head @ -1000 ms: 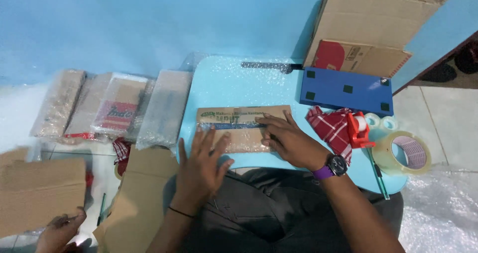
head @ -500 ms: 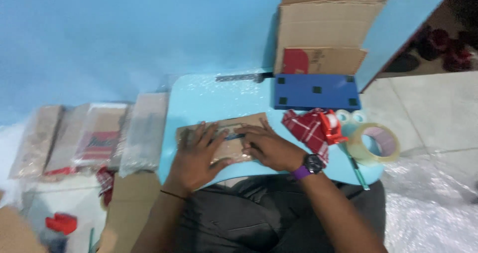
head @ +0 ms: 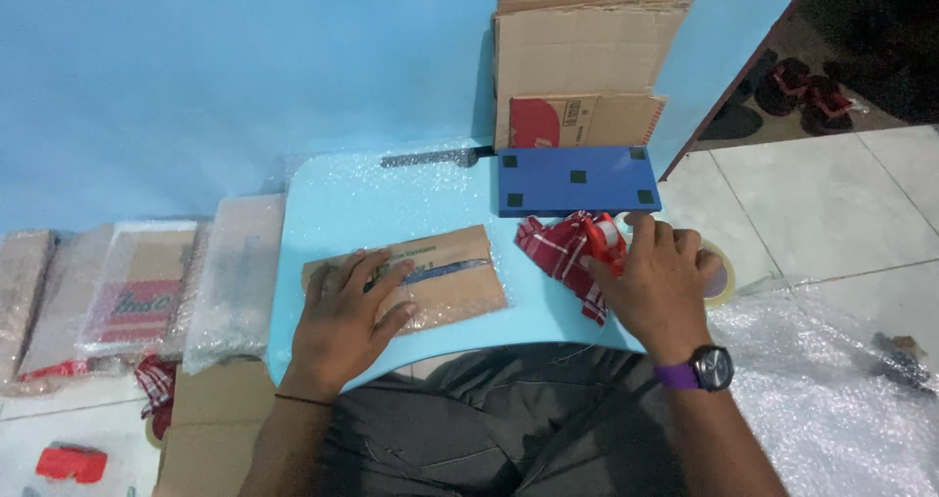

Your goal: Wrapping a long rectangular object with bubble wrap and securing it with adhesive tape on a small table while sitting on the floor.

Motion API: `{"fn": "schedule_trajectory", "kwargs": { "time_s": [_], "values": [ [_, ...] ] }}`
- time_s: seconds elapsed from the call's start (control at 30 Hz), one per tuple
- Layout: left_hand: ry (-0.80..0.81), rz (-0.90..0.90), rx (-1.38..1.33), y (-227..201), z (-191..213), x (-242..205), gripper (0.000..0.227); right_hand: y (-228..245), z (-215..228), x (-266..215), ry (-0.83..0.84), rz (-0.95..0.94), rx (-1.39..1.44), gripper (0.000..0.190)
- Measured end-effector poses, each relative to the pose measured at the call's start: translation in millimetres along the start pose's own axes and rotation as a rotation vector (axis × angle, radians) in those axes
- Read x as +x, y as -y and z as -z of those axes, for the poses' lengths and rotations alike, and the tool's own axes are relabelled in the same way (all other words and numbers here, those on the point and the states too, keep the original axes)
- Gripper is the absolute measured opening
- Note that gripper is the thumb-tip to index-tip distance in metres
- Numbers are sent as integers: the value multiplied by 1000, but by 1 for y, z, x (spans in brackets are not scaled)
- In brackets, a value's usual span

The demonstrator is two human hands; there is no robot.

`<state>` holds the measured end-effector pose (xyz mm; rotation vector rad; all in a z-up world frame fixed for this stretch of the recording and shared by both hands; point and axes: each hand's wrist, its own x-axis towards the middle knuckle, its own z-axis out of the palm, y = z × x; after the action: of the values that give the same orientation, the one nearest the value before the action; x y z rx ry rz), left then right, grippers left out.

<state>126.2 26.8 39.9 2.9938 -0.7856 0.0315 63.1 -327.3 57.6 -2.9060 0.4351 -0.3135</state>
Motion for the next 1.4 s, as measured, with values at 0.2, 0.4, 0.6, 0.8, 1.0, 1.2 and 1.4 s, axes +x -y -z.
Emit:
{"fn": "schedule_trajectory", "kwargs": {
  "time_s": [0.2,0.4,0.6,0.8,1.0,1.2,1.4],
  "values": [
    [-67,32,-55,-3,-3,1,50,-18,-16,14,136,2,-282,66],
    [-213,16,-100,-4,-11,-7,51,-19,-18,10,-72,88,-196,58],
    [-377,-28,-127,-1,-18,-8,46,4,10,-18,-87,54,120,58],
    [-384,-23,-105,-3,-20,-8,45,48,25,-67,-41,-73,312,58],
    [-368,-20,-78,-6,-15,-9,45,53,36,-94,198,-383,335,54],
    [-483,-89,-55,-6,-14,-7,44,32,-1,-85,120,-205,365,55],
    [-308,-11,-44,-7,-6,-4,43,19,-16,-47,-109,-76,405,47]
  ]
}}
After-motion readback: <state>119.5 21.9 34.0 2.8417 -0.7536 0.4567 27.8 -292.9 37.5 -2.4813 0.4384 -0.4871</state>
